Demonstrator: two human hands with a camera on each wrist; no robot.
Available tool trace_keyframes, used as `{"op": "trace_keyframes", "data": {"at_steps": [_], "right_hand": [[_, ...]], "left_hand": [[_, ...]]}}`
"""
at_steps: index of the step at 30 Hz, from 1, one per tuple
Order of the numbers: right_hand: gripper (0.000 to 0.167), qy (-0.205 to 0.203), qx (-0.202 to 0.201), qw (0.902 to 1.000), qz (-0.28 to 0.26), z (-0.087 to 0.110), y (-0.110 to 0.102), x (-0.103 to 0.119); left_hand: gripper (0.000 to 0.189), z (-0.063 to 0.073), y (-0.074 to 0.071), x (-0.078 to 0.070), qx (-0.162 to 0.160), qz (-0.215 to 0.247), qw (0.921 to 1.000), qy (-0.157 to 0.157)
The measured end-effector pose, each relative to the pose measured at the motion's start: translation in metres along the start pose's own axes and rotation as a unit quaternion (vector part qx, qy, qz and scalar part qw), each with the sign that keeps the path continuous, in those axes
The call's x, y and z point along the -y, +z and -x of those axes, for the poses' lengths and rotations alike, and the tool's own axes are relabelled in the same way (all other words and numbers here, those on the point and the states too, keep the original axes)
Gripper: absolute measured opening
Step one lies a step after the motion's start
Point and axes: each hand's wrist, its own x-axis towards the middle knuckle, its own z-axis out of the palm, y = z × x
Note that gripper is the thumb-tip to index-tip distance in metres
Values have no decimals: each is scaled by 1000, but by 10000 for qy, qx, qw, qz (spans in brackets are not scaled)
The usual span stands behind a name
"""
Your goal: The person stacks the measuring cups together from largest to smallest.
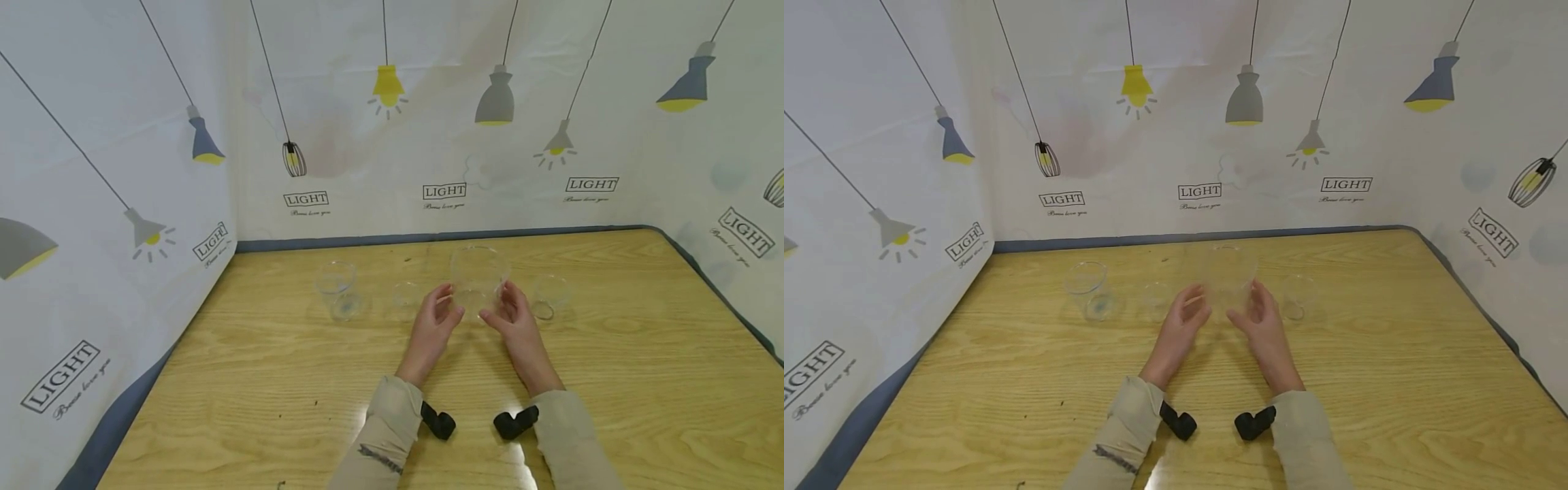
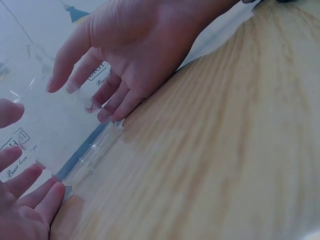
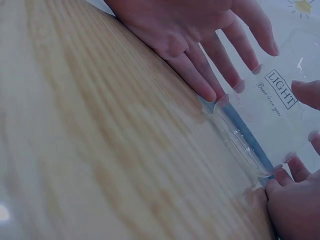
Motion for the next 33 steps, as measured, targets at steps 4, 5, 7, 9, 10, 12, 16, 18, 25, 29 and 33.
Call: {"op": "trace_keyframes", "data": {"at_steps": [4,5,7,9,10,12,16,18,25,29,33], "right_hand": [[82,5,10,10000,-49,1,0,-1],[83,-2,19,10000,-60,1,0,-1],[83,6,30,10000,-75,1,0,0],[83,13,31,9999,-120,1,0,0],[84,20,30,9999,-136,1,0,0],[85,26,29,9999,-155,1,0,0],[88,26,53,9999,-125,1,0,-1],[89,16,93,9999,-112,1,1,-1],[87,-66,249,9995,-166,3,2,3],[88,-95,260,9996,-72,2,1,2],[86,-229,290,9992,-138,1,0,-2]], "left_hand": [[57,1,0,-3,52,-83,9999,-61],[58,1,0,-3,75,-121,9998,-104],[58,1,0,-3,116,-180,9996,-167],[59,1,0,-3,143,-230,9994,-215],[58,1,0,-4,157,-238,9993,-231],[58,1,0,-3,164,-223,9993,-248],[55,1,0,-4,87,-267,9989,-370],[54,1,0,-3,18,-301,9986,-423],[54,2,1,-4,-28,-332,9988,-362],[53,2,1,-4,-14,-283,9990,-340],[53,2,0,-4,36,-281,9987,-429]]}}
